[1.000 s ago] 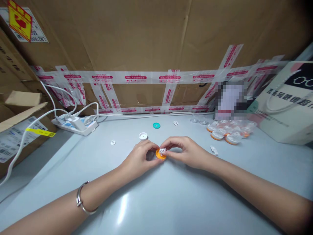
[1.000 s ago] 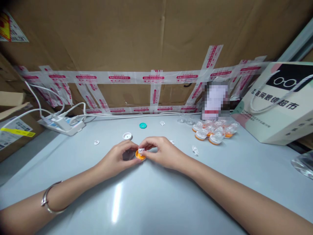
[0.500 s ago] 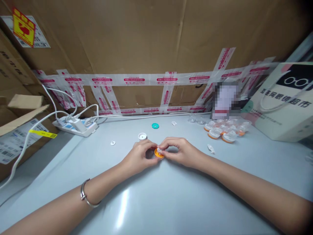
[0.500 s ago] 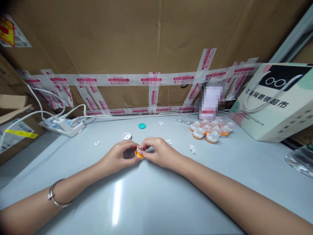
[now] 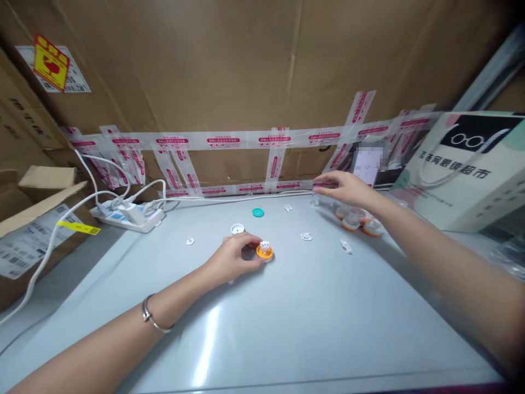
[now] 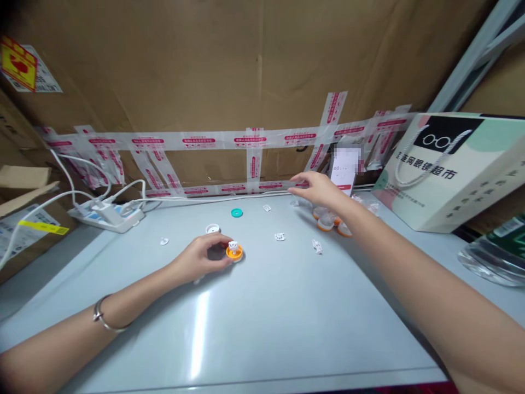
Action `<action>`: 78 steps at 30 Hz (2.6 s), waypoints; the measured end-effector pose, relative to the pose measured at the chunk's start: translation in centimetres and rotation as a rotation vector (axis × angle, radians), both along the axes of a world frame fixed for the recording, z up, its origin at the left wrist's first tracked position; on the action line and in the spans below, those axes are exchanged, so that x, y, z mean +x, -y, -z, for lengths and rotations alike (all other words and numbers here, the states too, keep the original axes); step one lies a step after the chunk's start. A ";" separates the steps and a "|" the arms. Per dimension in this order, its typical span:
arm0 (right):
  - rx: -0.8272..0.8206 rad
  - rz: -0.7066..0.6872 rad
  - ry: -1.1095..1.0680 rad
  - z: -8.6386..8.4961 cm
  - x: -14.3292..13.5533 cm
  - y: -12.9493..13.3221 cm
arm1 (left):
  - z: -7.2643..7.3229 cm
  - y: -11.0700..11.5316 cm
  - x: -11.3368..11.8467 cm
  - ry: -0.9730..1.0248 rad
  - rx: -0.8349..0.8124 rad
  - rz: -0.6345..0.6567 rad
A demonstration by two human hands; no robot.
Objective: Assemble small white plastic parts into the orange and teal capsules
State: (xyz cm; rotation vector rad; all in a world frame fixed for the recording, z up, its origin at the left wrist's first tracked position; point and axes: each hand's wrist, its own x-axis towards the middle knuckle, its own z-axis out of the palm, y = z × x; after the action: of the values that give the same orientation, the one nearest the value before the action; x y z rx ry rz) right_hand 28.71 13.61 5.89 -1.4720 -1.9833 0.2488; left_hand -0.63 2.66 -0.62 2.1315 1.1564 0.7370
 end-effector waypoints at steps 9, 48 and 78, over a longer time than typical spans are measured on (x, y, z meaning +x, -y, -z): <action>-0.068 -0.048 0.249 3.0 1.2 -3.8 | -0.2 0.1 0.1 -0.001 0.036 0.023; -0.040 -0.779 -0.111 3.4 -9.1 8.8 | 0.4 0.4 1.1 -0.146 0.143 -0.176; -0.079 -0.848 -0.032 3.8 -8.3 9.6 | 0.3 1.0 1.7 -0.166 0.113 -0.091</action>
State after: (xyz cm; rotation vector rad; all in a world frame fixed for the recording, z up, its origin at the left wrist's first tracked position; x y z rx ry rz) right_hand 20.41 3.99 2.13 -0.5756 -2.4836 0.7019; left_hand 1.11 1.62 -0.96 2.2823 1.3347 0.6904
